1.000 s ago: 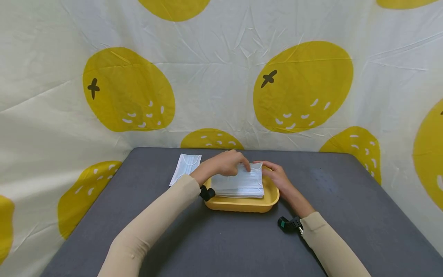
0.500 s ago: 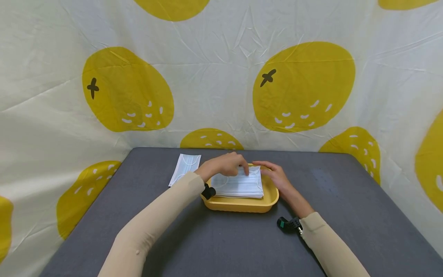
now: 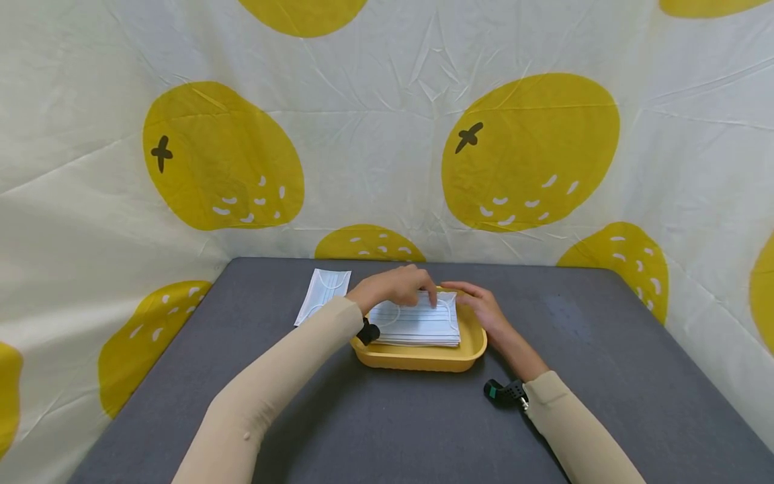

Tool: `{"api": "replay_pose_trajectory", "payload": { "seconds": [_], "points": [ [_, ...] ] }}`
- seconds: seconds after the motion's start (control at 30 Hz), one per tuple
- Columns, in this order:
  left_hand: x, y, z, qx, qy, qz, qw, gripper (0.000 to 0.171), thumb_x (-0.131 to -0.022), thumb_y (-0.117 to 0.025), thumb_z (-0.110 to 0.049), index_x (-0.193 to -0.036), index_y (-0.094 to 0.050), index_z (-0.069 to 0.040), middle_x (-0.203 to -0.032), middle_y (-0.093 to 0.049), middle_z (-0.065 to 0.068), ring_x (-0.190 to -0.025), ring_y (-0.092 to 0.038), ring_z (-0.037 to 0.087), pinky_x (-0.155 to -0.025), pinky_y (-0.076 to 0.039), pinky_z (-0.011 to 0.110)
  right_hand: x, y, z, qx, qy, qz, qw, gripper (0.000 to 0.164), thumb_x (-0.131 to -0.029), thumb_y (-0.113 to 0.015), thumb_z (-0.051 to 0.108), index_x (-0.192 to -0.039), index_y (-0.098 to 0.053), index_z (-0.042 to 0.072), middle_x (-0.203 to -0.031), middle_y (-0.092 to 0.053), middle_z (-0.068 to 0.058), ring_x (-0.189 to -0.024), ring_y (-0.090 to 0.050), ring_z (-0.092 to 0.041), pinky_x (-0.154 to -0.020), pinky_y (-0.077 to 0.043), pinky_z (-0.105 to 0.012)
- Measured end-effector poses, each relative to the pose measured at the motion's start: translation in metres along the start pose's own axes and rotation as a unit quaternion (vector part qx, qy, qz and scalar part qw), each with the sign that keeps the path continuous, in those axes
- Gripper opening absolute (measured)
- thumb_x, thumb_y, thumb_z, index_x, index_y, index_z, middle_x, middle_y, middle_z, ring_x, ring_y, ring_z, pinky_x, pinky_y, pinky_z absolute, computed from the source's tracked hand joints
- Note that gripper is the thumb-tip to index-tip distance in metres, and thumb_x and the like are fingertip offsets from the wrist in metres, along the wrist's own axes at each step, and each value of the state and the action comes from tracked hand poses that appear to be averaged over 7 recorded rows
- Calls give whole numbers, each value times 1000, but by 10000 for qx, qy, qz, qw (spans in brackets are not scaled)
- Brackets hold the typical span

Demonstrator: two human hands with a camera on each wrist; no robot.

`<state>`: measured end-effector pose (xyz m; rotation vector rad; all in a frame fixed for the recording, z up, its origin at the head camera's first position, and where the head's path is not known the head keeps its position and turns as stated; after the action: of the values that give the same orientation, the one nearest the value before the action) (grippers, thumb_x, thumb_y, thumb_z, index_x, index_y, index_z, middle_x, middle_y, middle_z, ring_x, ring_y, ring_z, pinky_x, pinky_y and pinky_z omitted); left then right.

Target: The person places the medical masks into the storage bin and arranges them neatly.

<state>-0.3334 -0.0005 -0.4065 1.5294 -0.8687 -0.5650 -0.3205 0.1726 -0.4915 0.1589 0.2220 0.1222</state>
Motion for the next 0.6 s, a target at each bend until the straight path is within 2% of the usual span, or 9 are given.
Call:
{"api": "replay_pose_trajectory", "payload": {
  "seconds": [0.17,0.3,0.47,0.6],
  "points": [
    [0,7,-1,97,-12,-120,9999,52,-94,-47,10,-122,-77,-22,-133,-69,-2,-122,-61,17,-107,-52,36,0,1,1,60,29,-10,10000,40,-103,-53,9,-141,-61,0,-150,-58,-18,-142,-45,-25,-114,-36,-32],
    [1,11,-3,147,47,-130,9998,51,-93,-47,10,-125,-76,-19,-131,-71,-2,-124,-62,18,-107,-52,36,0,2,1,94,34,-29,9999,40,-104,-54,10,-142,-61,1,-149,-59,-16,-138,-49,-18,-110,-38,-26],
    [1,10,-4,182,102,-88,9997,49,-93,-48,8,-127,-74,-15,-130,-71,-1,-124,-62,20,-108,-52,36,1,2,1,62,-5,-27,10000,40,-103,-53,8,-142,-61,0,-148,-60,-15,-124,-54,-3,-110,-41,-30],
    [0,7,-4,161,98,-97,9998,46,-94,-48,7,-126,-75,-14,-129,-71,0,-124,-61,21,-109,-50,37,1,1,1,18,-56,-33,10000,41,-102,-53,7,-142,-61,0,-148,-60,-15,-120,-55,1,-111,-43,-35]
  ]
}}
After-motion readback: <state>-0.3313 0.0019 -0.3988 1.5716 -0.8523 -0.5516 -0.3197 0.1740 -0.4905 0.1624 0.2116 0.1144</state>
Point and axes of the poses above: each hand's wrist, its own x-axis away from the middle knuckle, its own y-axis out of the back of the hand, z = x × y, the point moved 5 cm from there along -x, towards the middle knuckle
